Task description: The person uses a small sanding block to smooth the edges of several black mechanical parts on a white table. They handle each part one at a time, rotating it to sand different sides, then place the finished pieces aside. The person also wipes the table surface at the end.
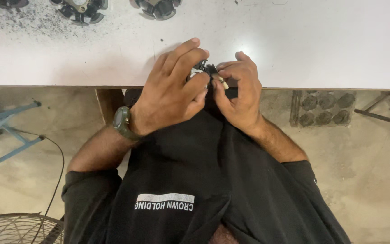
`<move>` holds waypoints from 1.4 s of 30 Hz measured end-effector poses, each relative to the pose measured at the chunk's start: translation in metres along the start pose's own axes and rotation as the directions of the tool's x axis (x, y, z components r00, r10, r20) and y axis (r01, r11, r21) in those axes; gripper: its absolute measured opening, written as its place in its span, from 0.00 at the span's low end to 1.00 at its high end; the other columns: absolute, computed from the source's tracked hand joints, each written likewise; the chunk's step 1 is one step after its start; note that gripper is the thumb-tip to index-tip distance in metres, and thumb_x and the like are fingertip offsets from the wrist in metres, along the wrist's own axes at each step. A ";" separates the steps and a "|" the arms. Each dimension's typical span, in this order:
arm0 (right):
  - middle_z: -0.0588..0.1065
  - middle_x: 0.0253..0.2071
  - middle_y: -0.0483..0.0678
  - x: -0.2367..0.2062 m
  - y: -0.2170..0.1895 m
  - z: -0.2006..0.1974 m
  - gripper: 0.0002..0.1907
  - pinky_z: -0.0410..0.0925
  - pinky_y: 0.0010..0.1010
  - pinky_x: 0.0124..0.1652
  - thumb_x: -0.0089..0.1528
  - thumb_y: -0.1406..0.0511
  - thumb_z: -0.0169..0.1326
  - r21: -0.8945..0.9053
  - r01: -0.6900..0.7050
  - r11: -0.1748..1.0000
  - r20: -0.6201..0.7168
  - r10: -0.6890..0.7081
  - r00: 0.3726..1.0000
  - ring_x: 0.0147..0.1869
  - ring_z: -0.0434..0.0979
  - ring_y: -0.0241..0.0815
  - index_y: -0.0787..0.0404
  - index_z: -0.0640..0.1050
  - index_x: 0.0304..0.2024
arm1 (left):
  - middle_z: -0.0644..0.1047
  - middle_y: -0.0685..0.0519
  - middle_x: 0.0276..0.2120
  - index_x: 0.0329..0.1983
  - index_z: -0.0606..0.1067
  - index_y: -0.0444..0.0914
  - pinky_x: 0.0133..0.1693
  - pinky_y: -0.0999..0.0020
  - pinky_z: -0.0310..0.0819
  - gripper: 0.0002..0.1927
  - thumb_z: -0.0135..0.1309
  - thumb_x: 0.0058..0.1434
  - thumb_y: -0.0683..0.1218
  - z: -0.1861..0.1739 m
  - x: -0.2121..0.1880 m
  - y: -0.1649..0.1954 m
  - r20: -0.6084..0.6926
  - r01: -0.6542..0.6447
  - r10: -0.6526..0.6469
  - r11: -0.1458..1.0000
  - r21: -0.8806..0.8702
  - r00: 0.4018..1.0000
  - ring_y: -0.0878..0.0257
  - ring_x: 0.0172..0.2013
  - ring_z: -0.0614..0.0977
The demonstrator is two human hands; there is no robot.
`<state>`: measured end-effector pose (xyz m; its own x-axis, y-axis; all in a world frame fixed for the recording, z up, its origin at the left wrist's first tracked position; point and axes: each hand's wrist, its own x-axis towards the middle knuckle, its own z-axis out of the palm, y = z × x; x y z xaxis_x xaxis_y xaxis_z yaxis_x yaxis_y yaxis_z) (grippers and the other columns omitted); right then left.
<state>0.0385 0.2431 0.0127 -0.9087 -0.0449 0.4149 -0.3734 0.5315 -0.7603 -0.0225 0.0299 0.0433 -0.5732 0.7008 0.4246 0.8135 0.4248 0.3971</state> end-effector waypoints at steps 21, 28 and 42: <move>0.77 0.42 0.50 0.008 -0.004 0.009 0.15 0.61 0.56 0.70 0.60 0.75 0.65 -0.189 0.141 0.972 0.002 -0.143 0.990 0.52 0.78 0.49 0.62 0.75 0.45 | 0.73 0.52 0.61 0.45 0.78 0.39 0.58 0.58 0.74 0.11 0.67 0.63 0.39 0.019 -0.008 -0.010 -0.166 0.231 -0.267 0.951 -0.206 0.949 0.53 0.60 0.75; 0.76 0.38 0.47 0.018 -0.017 0.001 0.14 0.66 0.54 0.68 0.59 0.75 0.65 -0.202 0.095 0.975 0.062 -0.084 0.995 0.44 0.79 0.46 0.62 0.76 0.44 | 0.72 0.51 0.61 0.41 0.76 0.40 0.62 0.54 0.69 0.10 0.66 0.60 0.39 0.022 -0.008 -0.011 -0.183 0.230 -0.265 0.954 -0.192 0.947 0.51 0.63 0.72; 0.76 0.40 0.48 0.025 -0.019 -0.002 0.14 0.72 0.48 0.65 0.60 0.74 0.65 -0.151 0.056 0.987 0.087 -0.043 0.995 0.44 0.77 0.51 0.61 0.76 0.44 | 0.72 0.52 0.60 0.38 0.72 0.39 0.55 0.54 0.66 0.11 0.64 0.60 0.38 0.043 -0.009 -0.007 -0.212 0.281 -0.313 0.945 -0.169 0.926 0.53 0.56 0.73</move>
<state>0.0232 0.2337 0.0386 -0.9046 -0.1407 0.4023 -0.3909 0.6499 -0.6518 -0.0188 0.0457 0.0016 -0.8061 0.3942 0.4414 0.5911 0.5016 0.6316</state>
